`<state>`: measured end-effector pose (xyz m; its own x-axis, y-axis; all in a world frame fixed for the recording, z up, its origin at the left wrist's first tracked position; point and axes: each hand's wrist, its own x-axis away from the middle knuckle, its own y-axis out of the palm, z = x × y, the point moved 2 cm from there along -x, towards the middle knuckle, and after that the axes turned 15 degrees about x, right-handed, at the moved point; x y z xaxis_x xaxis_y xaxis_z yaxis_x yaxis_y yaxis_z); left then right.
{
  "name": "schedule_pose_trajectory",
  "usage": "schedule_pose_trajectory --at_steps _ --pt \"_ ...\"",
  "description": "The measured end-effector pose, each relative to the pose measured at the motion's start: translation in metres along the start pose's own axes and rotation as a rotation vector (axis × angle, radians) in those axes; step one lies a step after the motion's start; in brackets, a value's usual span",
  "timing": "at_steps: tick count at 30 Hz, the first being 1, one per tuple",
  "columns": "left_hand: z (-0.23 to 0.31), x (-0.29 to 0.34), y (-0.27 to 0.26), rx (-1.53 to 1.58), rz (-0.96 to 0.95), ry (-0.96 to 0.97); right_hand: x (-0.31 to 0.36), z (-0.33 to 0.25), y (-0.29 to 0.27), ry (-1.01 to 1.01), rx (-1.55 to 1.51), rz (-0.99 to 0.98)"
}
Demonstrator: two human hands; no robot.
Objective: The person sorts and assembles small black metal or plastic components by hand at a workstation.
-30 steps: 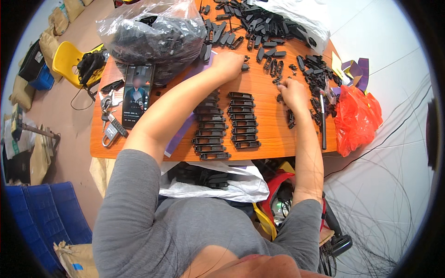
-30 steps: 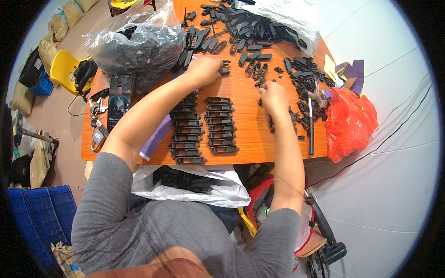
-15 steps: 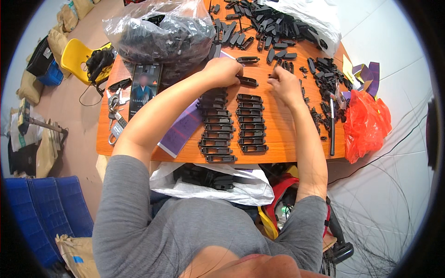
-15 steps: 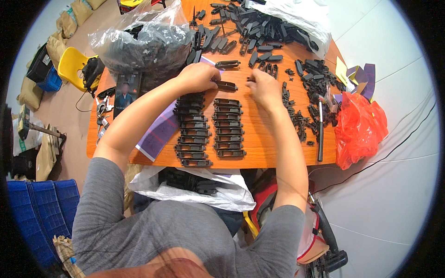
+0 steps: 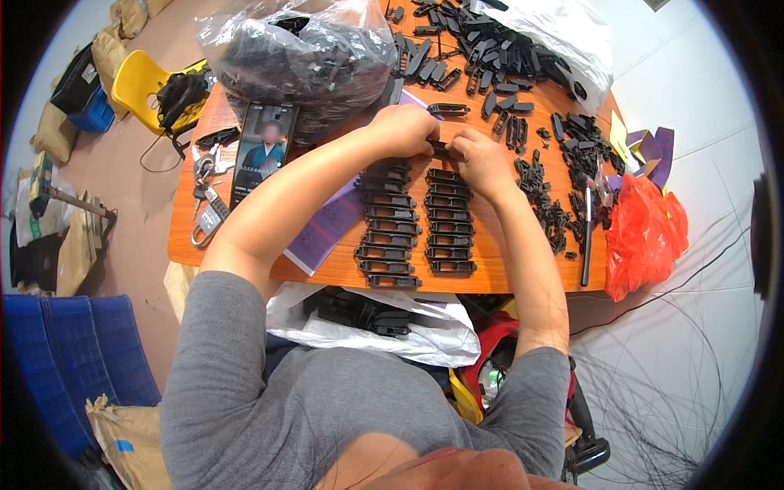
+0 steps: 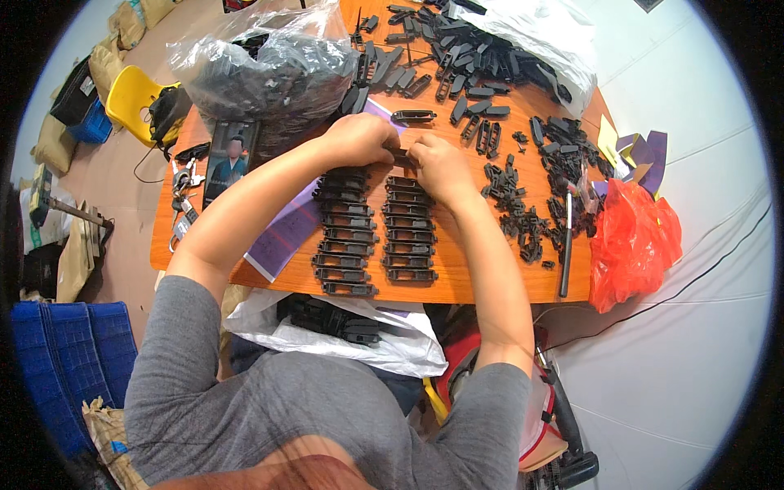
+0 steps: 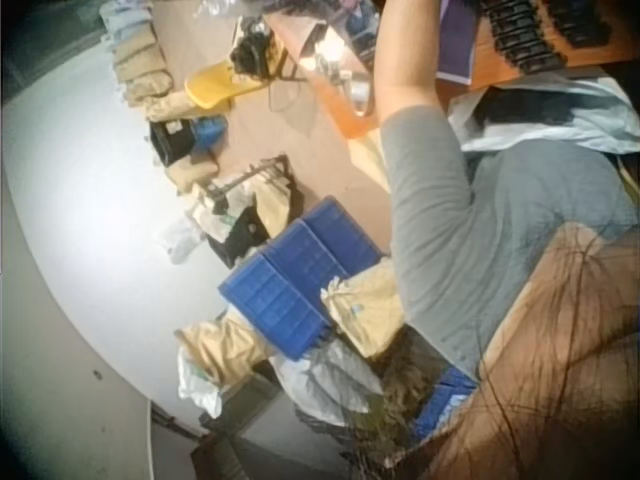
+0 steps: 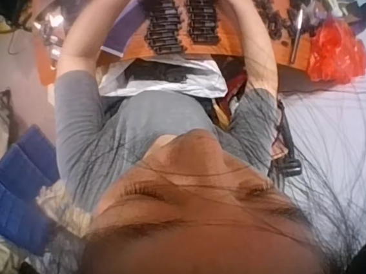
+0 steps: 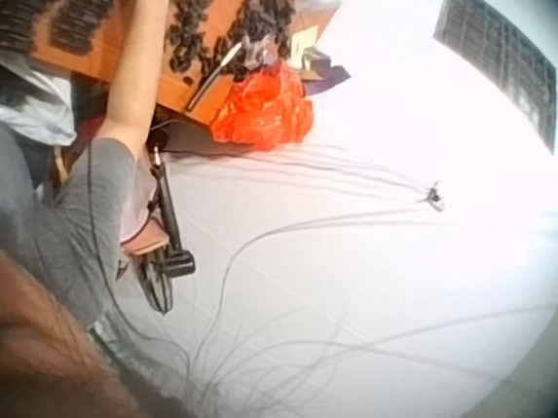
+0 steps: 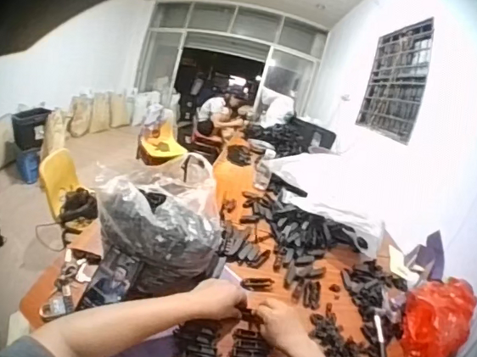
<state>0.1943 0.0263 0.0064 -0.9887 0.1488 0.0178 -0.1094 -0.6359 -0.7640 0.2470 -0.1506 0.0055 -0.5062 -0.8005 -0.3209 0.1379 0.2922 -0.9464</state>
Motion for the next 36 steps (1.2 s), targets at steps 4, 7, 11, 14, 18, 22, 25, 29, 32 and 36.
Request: schedule_pose_trajectory --at_steps 4,7,11,14,18,22,25,29,32,36 --pt "0.003 0.003 0.001 -0.014 0.003 0.001 -0.018 -0.002 -0.011 0.064 0.037 -0.271" --pt "0.003 0.004 0.0 -0.024 -0.001 -0.025 -0.032 -0.008 -0.014 0.146 0.079 -0.436" --pt "0.001 0.005 0.002 -0.034 0.007 -0.006 -0.033 -0.011 -0.012 0.069 0.196 -0.457" --pt "0.003 0.006 0.002 -0.019 0.041 0.058 -0.025 -0.011 -0.015 0.123 0.167 -0.458" --pt "0.007 0.0 -0.006 -0.031 -0.017 0.014 -0.025 -0.008 -0.01 0.08 0.246 -0.401" --pt "0.014 0.0 -0.007 -0.005 -0.198 0.064 0.011 0.037 -0.026 0.439 -0.117 -0.142" --pt "0.029 -0.013 -0.021 0.003 -0.18 -0.11 0.033 0.067 -0.059 0.715 -0.075 -0.116" --pt "0.005 -0.052 0.003 -0.212 0.243 0.093 0.036 0.073 -0.044 0.573 0.242 -0.328" --pt "-0.009 -0.069 0.01 -0.164 0.244 0.068 0.03 0.076 -0.031 0.578 0.382 -0.398" --pt "0.002 -0.059 0.004 0.055 0.074 0.129 0.035 0.085 -0.02 0.582 0.464 -0.431"
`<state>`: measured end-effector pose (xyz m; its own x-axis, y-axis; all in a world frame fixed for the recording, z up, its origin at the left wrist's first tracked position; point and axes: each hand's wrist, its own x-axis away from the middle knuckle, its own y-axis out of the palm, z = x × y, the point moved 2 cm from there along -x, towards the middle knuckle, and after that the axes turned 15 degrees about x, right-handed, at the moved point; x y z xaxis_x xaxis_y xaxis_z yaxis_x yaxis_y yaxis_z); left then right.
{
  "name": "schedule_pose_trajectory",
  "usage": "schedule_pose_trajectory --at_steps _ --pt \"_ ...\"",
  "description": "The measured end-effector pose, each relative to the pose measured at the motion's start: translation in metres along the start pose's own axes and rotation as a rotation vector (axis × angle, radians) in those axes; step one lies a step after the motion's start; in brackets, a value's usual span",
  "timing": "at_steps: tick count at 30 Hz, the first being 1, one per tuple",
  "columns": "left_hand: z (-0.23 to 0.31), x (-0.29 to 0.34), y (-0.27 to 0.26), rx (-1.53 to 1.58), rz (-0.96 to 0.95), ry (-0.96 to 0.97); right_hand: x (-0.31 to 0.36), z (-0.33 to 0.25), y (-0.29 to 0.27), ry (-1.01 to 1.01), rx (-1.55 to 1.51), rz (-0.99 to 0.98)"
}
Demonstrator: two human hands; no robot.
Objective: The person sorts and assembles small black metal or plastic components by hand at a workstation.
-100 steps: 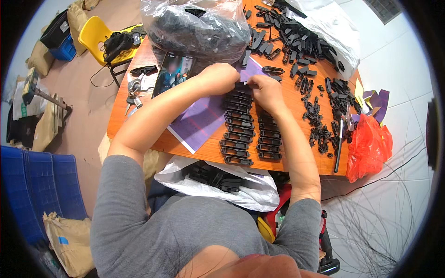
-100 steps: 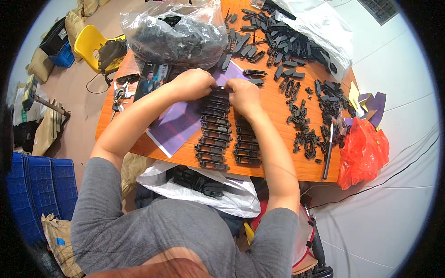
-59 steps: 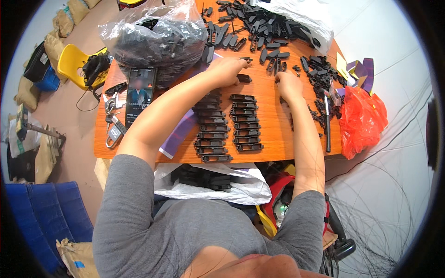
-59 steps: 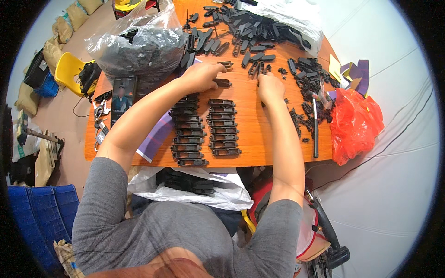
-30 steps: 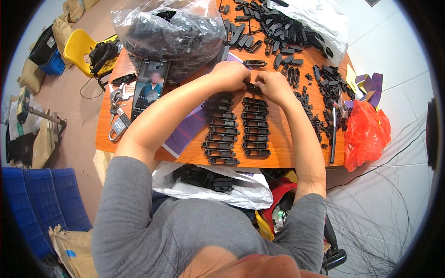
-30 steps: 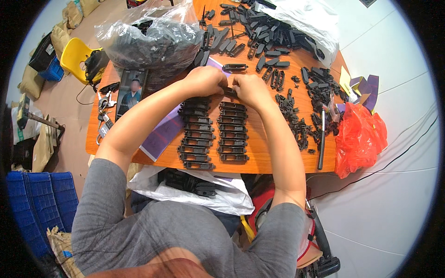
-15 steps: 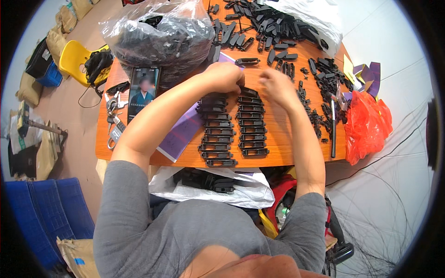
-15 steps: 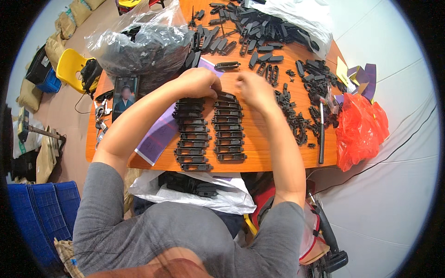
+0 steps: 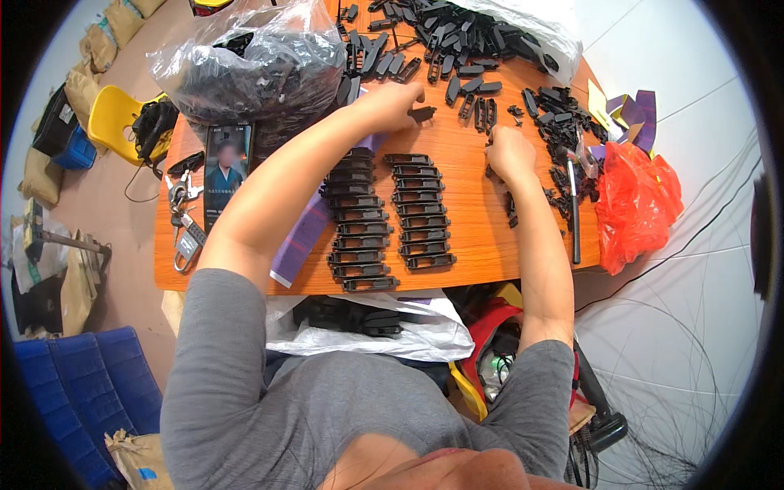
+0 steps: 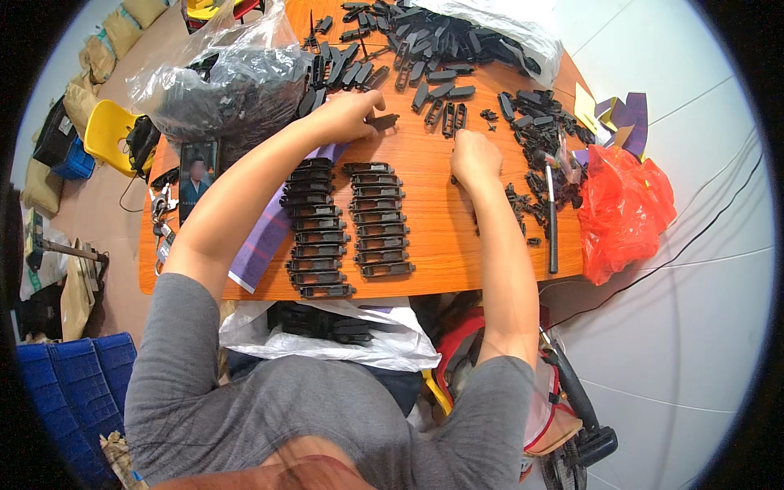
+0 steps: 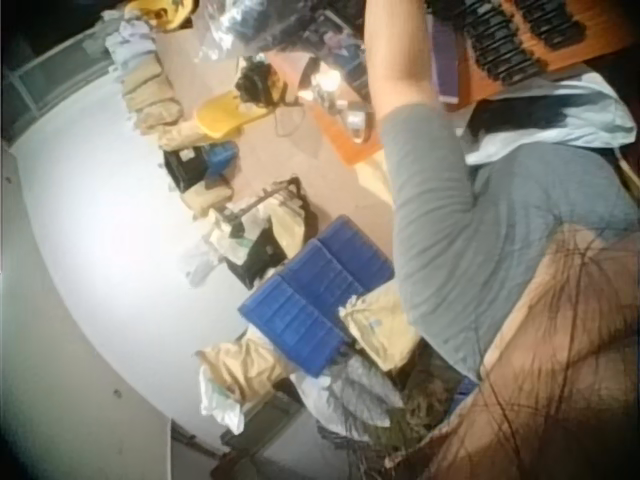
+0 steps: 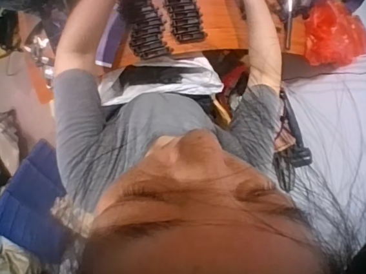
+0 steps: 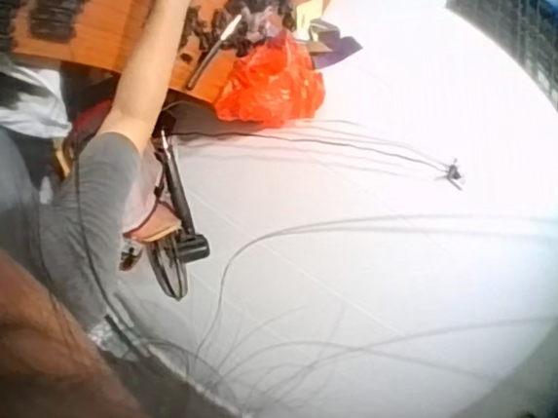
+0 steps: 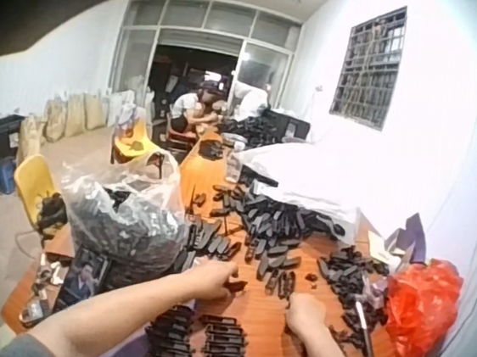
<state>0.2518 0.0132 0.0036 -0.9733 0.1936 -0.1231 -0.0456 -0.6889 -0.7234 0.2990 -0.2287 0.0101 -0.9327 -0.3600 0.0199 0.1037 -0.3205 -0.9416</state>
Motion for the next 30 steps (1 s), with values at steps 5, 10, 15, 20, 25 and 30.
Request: schedule_pose_trajectory --at_steps 5,10,15,20,25,30 --pt "0.0 0.019 -0.005 0.031 -0.155 -0.034 0.007 -0.011 -0.007 -0.028 -0.183 0.136" --pt "-0.008 0.025 -0.003 -0.104 -0.114 0.119 0.008 -0.05 -0.026 -0.231 -0.575 0.113" --pt "-0.008 0.049 -0.017 0.061 -0.089 0.018 0.013 -0.081 -0.039 -0.428 -0.716 0.089" --pt "0.002 0.057 -0.017 -0.018 -0.258 -0.076 0.014 -0.091 -0.035 -0.526 -0.495 0.16" --pt "0.002 0.06 -0.016 -0.012 -0.228 -0.083 0.011 -0.097 -0.038 -0.55 -0.357 0.227" --pt "0.006 0.065 -0.021 -0.009 -0.2 -0.07 0.011 -0.098 -0.034 -0.619 -0.26 0.351"
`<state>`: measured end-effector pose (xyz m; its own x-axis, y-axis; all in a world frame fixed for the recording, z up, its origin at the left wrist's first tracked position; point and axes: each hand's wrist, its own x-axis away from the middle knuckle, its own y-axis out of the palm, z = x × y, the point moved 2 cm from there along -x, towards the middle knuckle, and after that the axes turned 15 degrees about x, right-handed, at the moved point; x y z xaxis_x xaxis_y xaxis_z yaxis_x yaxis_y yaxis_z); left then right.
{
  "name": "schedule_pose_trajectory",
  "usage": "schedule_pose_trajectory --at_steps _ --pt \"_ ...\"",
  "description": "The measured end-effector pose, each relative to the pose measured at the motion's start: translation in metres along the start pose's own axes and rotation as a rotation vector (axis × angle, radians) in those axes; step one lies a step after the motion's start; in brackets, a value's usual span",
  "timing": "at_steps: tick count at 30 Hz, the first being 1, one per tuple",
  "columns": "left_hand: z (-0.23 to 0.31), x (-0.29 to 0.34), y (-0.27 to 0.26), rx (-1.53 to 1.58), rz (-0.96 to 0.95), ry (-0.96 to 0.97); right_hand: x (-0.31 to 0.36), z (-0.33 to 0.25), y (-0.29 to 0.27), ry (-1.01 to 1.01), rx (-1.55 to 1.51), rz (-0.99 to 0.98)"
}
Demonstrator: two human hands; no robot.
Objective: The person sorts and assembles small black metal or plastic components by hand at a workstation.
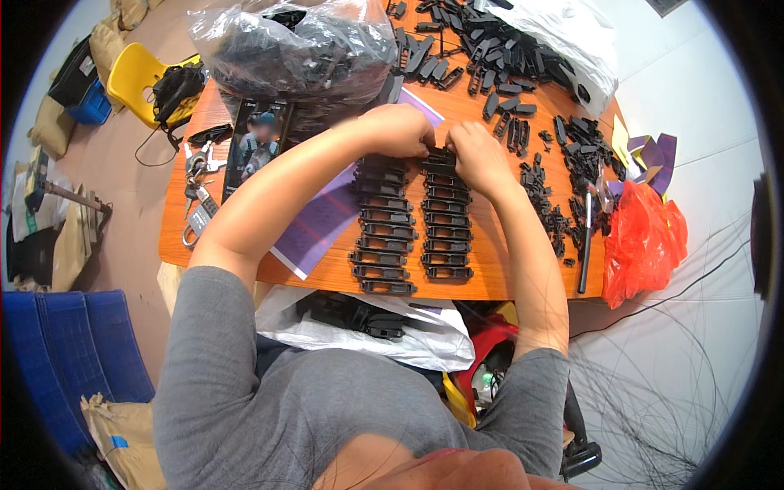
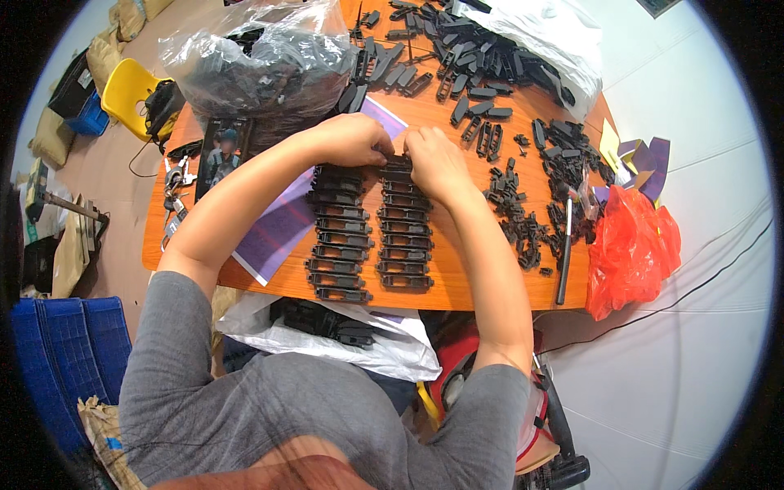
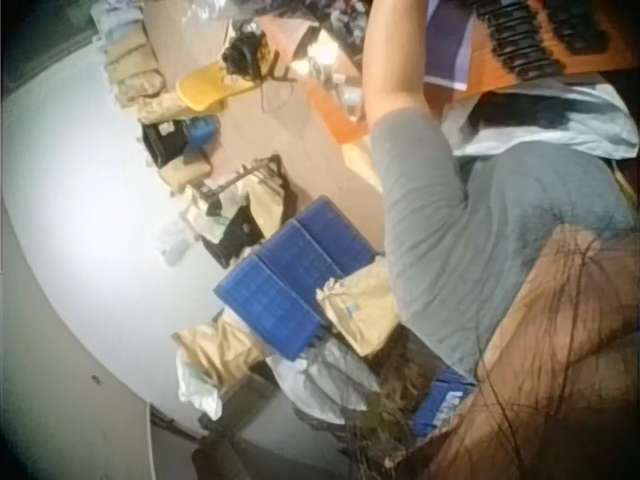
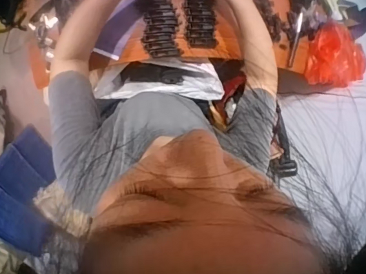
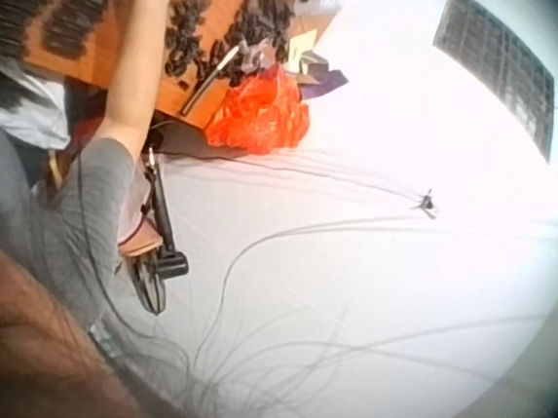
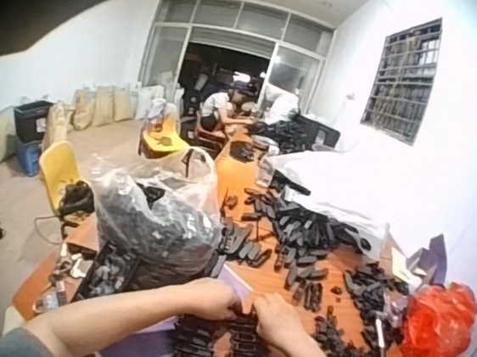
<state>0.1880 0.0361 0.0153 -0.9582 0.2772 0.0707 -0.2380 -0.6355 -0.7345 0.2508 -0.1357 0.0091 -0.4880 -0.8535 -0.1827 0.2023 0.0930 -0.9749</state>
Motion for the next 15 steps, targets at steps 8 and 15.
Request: schedule_pose_trajectory --at_steps 8,15 --pt "-0.008 -0.001 0.014 0.006 0.073 -0.028 0.01 0.002 0.0 0.004 -0.125 0.024" --pt "-0.003 0.001 0.013 -0.11 0.097 -0.025 -0.002 0.006 -0.006 0.065 -0.121 -0.146"
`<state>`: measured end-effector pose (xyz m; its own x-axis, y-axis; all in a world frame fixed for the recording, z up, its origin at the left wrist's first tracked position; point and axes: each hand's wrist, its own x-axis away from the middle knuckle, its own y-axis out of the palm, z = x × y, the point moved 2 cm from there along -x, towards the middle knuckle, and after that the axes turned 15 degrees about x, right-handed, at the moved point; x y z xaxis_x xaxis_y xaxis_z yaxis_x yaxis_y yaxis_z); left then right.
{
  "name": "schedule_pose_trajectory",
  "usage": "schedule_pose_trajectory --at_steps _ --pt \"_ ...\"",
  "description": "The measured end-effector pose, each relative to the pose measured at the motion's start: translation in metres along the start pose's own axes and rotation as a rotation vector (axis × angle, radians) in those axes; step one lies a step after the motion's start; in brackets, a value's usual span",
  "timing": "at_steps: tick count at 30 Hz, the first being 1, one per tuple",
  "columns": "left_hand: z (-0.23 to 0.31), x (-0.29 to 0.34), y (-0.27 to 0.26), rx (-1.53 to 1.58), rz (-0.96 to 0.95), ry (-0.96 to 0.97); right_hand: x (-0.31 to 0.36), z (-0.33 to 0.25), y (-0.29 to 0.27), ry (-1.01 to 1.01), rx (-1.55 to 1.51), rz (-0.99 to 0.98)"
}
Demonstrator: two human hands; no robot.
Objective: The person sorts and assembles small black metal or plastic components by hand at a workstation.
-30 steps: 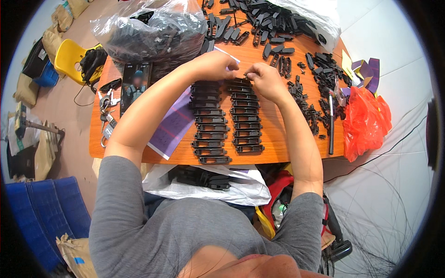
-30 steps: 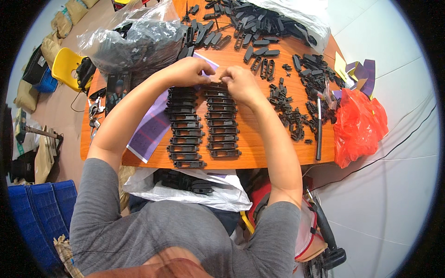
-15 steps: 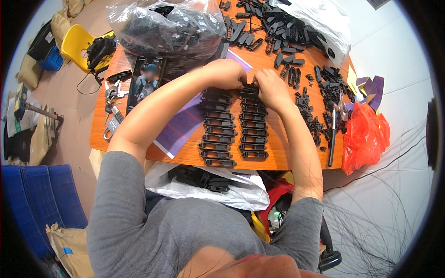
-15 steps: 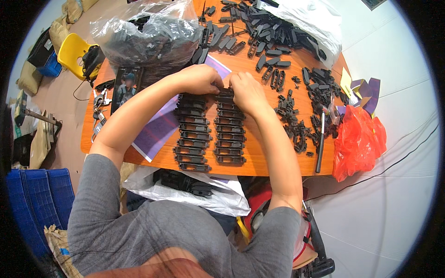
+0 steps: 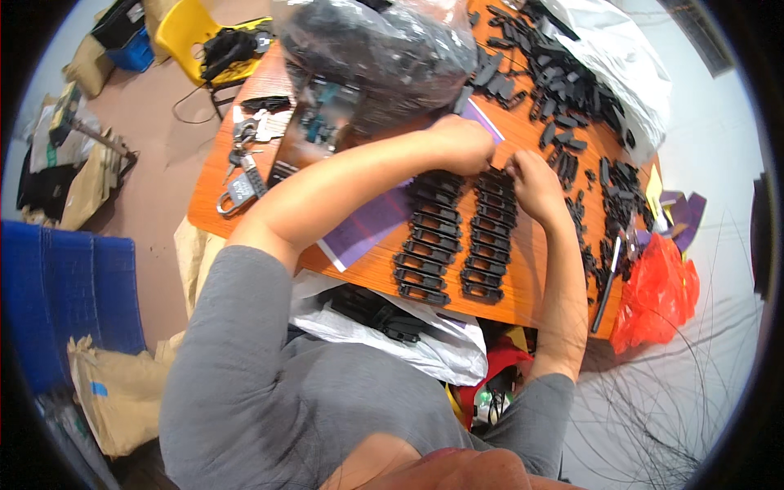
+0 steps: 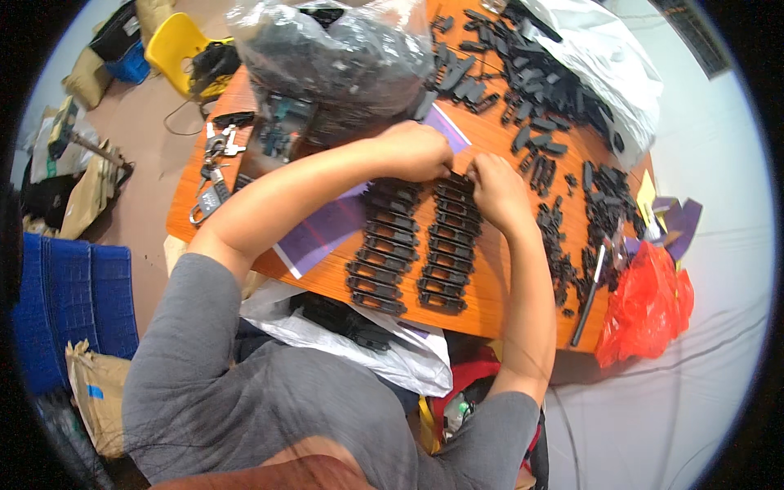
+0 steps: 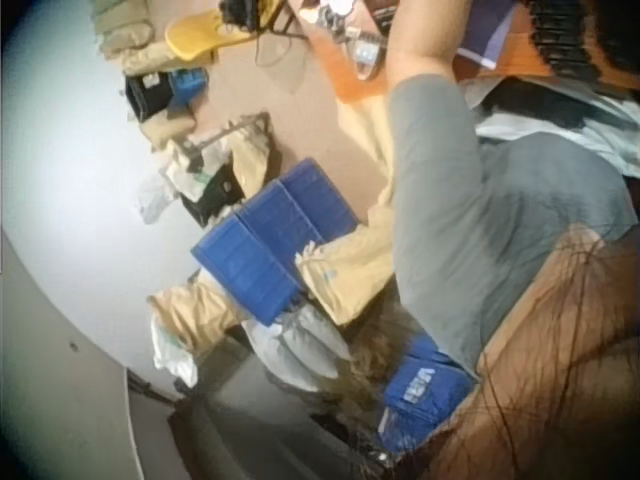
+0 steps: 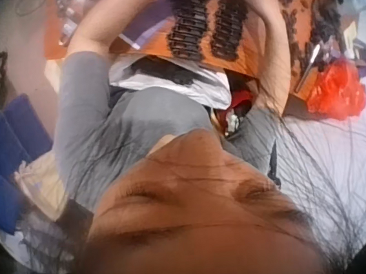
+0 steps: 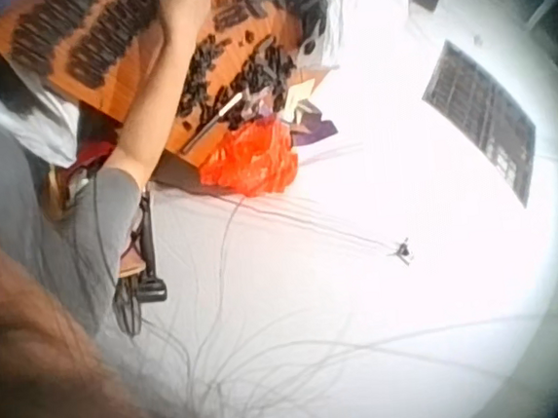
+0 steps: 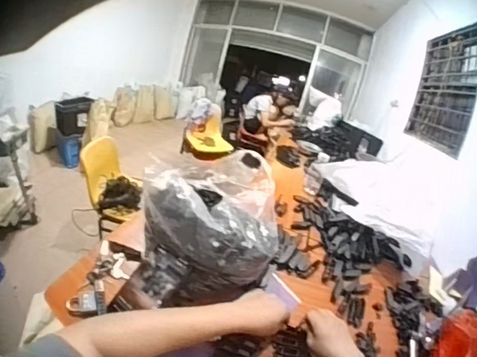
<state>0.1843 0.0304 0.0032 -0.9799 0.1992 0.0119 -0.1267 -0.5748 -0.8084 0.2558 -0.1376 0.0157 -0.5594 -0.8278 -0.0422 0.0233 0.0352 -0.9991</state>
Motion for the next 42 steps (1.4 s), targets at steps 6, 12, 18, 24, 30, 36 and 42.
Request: schedule_pose_trajectory --at_steps 6,12,18,24,30,36,42 --pt "-0.001 0.0 -0.003 0.038 -0.017 -0.021 0.0 -0.004 -0.005 0.031 0.002 0.01" --pt "0.002 -0.001 -0.001 0.03 -0.011 -0.015 0.004 -0.005 0.004 -0.057 0.142 0.094" --pt "-0.003 -0.001 0.002 0.04 -0.027 -0.006 0.001 -0.001 0.006 0.098 -0.157 -0.122" --pt "-0.002 -0.001 0.005 0.03 -0.006 0.017 -0.011 -0.025 -0.013 0.09 0.222 -0.258" --pt "0.026 -0.013 -0.019 -0.228 -0.116 -0.169 0.017 0.008 -0.009 0.197 0.034 0.019" --pt "-0.005 -0.056 -0.015 -0.801 0.25 -0.14 0.078 0.064 -0.056 0.58 -0.146 0.263" --pt "-0.014 -0.064 0.0 -0.89 0.379 -0.172 0.122 0.071 -0.029 0.5 0.207 -0.061"
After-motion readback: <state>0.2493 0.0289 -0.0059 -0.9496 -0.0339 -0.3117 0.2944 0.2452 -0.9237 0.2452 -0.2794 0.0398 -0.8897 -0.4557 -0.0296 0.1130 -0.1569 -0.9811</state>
